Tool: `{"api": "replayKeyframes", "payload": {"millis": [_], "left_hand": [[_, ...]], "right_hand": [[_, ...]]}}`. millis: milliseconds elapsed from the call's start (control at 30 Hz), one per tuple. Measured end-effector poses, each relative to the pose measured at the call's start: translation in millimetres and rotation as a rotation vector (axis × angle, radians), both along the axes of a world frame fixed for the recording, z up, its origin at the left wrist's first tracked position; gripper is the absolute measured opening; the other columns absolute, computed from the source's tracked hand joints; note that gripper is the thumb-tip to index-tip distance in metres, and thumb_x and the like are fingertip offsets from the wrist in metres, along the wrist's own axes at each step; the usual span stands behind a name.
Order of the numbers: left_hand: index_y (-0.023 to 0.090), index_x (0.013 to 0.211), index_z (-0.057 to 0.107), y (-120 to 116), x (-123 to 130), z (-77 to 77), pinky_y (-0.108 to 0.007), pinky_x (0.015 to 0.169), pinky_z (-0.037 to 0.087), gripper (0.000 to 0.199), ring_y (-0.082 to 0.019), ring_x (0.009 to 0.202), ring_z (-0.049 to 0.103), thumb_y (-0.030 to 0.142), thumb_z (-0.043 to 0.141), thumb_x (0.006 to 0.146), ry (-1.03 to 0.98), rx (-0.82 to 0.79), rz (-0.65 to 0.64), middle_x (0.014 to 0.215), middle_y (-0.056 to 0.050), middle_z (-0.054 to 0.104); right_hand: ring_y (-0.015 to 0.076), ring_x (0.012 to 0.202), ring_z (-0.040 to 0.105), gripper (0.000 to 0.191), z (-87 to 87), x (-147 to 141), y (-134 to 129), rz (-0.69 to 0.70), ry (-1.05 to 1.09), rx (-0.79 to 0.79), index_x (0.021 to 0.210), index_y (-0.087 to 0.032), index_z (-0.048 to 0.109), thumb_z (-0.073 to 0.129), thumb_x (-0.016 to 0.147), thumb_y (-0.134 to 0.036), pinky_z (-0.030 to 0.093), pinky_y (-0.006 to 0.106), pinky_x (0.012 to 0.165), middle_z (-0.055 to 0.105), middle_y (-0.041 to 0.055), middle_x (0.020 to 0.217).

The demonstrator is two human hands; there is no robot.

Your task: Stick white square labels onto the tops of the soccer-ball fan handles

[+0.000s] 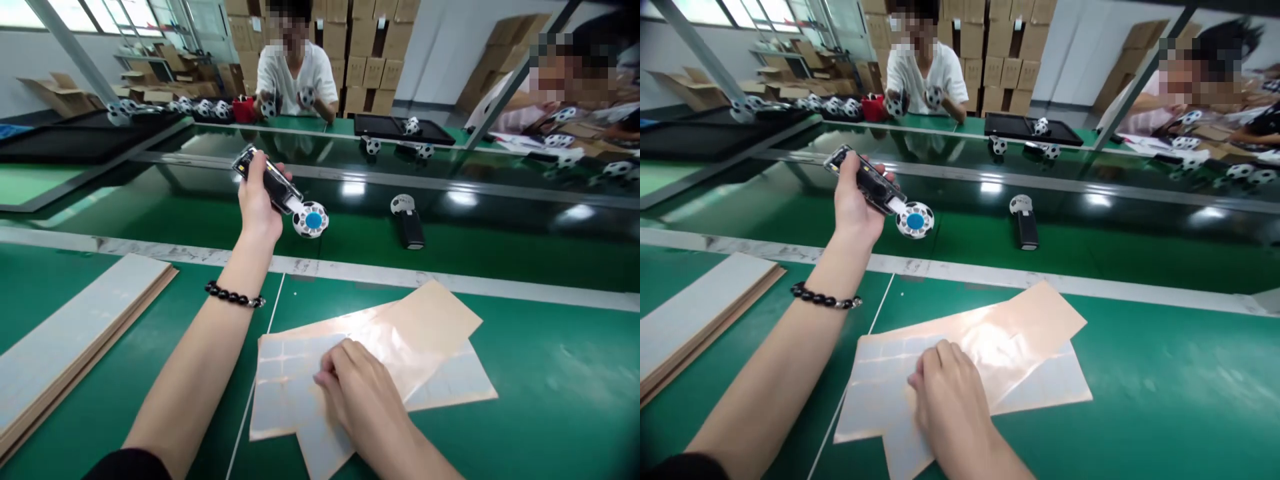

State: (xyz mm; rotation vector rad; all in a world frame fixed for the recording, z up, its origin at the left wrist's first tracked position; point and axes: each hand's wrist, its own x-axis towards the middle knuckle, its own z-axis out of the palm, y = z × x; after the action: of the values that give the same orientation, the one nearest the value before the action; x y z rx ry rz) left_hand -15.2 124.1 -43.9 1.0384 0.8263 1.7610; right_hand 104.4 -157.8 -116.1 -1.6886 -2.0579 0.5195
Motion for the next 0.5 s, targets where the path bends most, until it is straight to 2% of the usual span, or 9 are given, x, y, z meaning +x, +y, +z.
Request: {"api": "replayKeyframes", "payload": {"millis": [67,167,300,400,500], "left_hand": [[0.025,0.093,0.06,-18,3,18.4,-0.031,0.066,0.06,0.043,-0.021,0.078,0.073,0.056,0.08,0.071,-0.054,0.064,-0.031,0.084,-0.002,0.071],[0.02,0.088,0.062,-43,12,35.0,-0.027,0.06,0.055,0.05,-0.017,0.067,0.069,0.052,0.09,0.061,0.045,0.162,-0.061,0.075,0.0,0.069],[0.016,0.086,0.064,-60,19,39.5,-0.027,0.064,0.055,0.047,-0.017,0.069,0.068,0.05,0.089,0.065,0.192,0.219,-0.155,0.076,-0.003,0.069],[0.015,0.09,0.065,-67,21,39.0,-0.027,0.067,0.055,0.039,-0.017,0.072,0.068,0.041,0.086,0.07,0.339,0.318,-0.234,0.078,-0.004,0.069],[0.016,0.095,0.065,-77,22,41.6,-0.024,0.062,0.054,0.033,-0.015,0.068,0.065,0.031,0.084,0.072,0.463,0.442,-0.322,0.078,-0.003,0.069]], "right_hand": [[0.0266,0.077,0.073,0.025,-2.0,-3,-1,-0.026,-0.018,0.008,0.089,-0.017,0.068,0.073,0.075,0.002,0.057,0.035,0.065,0.073,0.0072,0.086],[0.027,0.08,0.074,0.03,-2.8,-5,0,-0.062,-0.03,0.009,0.094,-0.018,0.068,0.072,0.073,0.004,0.055,0.033,0.066,0.074,0.0073,0.089],[0.0191,0.075,0.072,0.029,4.9,0,5,-0.069,0.009,-0.032,0.082,-0.022,0.062,0.066,0.073,0.005,0.048,0.025,0.064,0.073,-0.0011,0.083],[0.0164,0.076,0.069,0.024,14.6,13,8,-0.081,0.19,-0.223,0.078,-0.022,0.056,0.062,0.077,0.001,0.044,0.023,0.065,0.072,-0.0033,0.082],[0.018,0.083,0.068,0.015,31.3,33,12,-0.033,0.531,-0.506,0.08,-0.023,0.054,0.064,0.086,-0.013,0.046,0.024,0.068,0.073,-0.0003,0.088]]}}
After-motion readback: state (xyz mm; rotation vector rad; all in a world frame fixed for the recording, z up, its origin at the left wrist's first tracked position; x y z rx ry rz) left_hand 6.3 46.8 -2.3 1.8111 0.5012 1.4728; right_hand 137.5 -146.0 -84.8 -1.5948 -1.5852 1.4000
